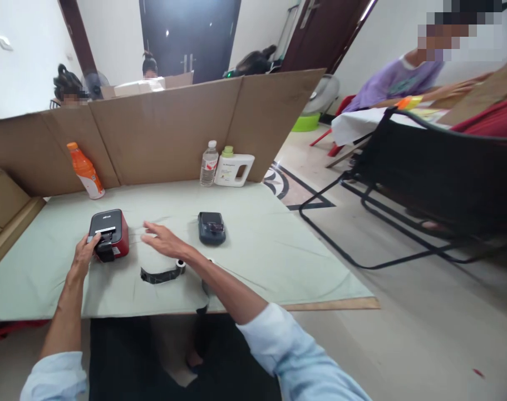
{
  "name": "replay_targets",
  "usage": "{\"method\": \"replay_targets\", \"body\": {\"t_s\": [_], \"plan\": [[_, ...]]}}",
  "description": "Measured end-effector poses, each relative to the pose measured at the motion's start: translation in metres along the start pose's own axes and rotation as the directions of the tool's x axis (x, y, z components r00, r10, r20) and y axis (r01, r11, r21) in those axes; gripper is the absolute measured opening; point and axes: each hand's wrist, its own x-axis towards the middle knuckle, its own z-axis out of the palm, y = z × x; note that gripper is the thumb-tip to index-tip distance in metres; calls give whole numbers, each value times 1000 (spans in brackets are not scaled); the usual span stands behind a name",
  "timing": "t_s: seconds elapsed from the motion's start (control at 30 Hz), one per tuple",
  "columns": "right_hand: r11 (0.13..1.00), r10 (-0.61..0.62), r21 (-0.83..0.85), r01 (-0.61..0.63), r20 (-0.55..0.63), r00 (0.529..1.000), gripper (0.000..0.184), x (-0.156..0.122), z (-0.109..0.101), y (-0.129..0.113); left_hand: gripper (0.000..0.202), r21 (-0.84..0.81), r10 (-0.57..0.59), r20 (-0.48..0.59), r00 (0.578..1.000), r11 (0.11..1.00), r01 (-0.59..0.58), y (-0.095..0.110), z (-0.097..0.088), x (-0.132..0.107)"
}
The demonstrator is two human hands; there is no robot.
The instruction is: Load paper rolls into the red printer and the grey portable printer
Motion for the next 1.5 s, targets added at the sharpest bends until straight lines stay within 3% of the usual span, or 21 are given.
{"method": "replay_targets", "body": {"t_s": [0.07, 0.13, 0.27, 0.37, 0.47, 0.7, 0.83, 0.93, 1.17, 1.37, 1.5], "plan": [[997, 56, 40, -63, 162, 985, 60, 24, 24, -4, 65, -23, -13, 6, 1000, 1000, 14, -2, 0, 1], [995, 60, 68, -78, 232, 971, 57, 41, 40, -4, 64, -41, -9, -1, 1000, 999, 9, -5, 0, 3], [988, -11, 154, -29, 248, 969, 48, 50, 55, -1, 68, -35, 38, 20, 999, 999, -37, -9, -1, 8], [980, -25, 200, -21, 222, 975, 41, 44, 53, 0, 70, -8, 79, 41, 996, 997, -79, -5, 6, 10], [971, -47, 238, 1, 189, 981, 39, 29, 30, 3, 69, -25, 157, 135, 978, 988, -155, 6, 28, 5], [988, 17, 151, -27, 69, 997, 33, -16, -52, 12, 73, -147, 242, 369, 897, 969, -200, 28, 114, -14], [993, 64, 100, -67, 33, 997, 32, -36, -72, 19, 79, -188, 237, 440, 866, 967, -170, 24, 141, -24], [986, 43, 157, -47, 33, 999, 36, -44, -72, 24, 79, -180, 238, 469, 851, 969, -172, 20, 143, -31], [974, 34, 222, -36, 13, 999, 42, -44, -67, 32, 77, -43, 160, 548, 821, 986, -164, 24, 123, -27], [971, -19, 237, 26, -29, 999, 50, -45, -69, 35, 73, 8, 124, 522, 844, 989, -151, 16, 106, -8], [978, -85, 190, 90, -34, 996, 53, -45, -71, 39, 66, 35, 140, 508, 850, 983, -182, 9, 110, -5]]}}
